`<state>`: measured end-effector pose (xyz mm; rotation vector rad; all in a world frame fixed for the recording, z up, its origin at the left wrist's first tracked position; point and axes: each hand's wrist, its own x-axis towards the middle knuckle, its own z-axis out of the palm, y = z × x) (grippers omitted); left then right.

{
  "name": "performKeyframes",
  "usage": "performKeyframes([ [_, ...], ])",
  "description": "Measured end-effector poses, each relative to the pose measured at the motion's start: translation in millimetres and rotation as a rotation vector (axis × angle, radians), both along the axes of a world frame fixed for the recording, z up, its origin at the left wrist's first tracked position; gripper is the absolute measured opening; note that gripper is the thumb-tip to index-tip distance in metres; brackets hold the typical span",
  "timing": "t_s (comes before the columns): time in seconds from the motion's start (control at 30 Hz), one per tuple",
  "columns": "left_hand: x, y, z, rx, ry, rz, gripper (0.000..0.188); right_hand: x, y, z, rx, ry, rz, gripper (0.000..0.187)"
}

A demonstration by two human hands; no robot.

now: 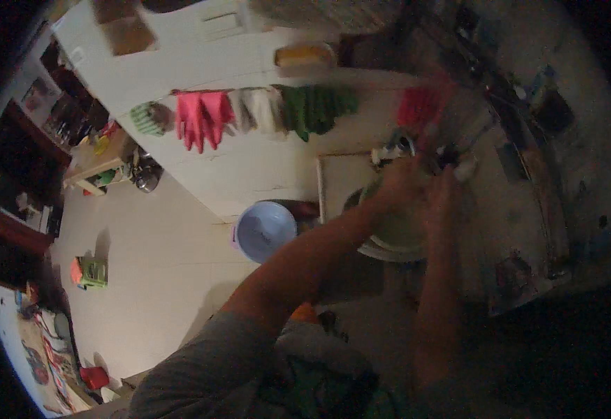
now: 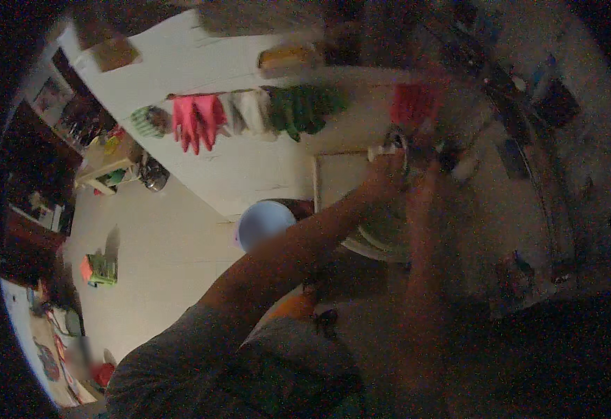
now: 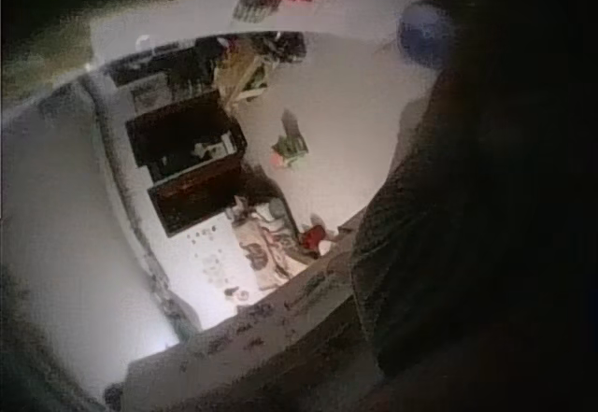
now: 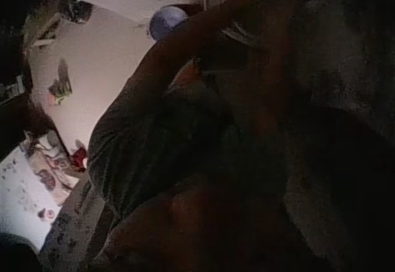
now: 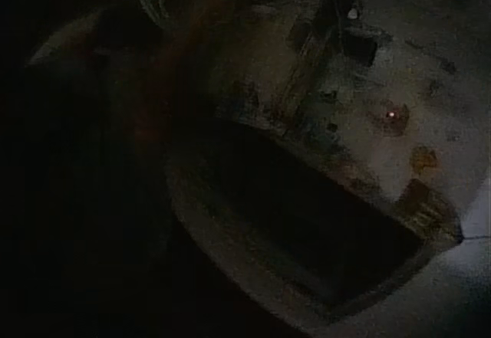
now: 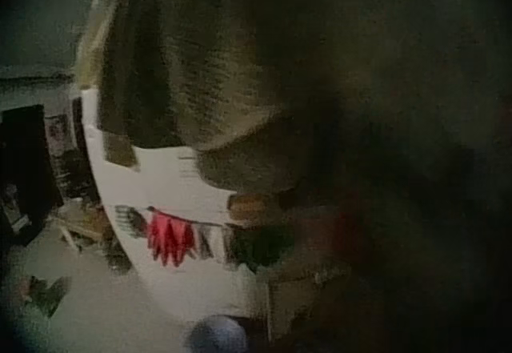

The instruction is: The person rinses a metal bowl in a blue basin, then wipes the gas stove and surrounding backsplash with a cloth. They move between the sink and stove, wringing the cloth at the sink, and finish by drying their hands with a towel.

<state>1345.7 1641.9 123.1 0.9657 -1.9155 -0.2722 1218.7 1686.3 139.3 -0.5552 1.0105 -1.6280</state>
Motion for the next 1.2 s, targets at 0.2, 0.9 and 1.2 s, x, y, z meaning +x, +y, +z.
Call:
performKeyframes([
  [0.2, 71, -2, 69, 0.067, -0.084, -0.353, 0.052, 5, 28, 80, -0.184, 0.531, 0.008, 0.029],
  [0.9, 635, 150, -58, 0.656, -0.142, 0.153, 0.035, 648, -55, 32, -0.777, 1.163, 0.205, 0.027],
  [1.2, 790, 229, -39, 0.645, 0.425, 0.455, 0.037, 779, 74, -74, -0.567, 0.859, 0.902, 0.023],
])
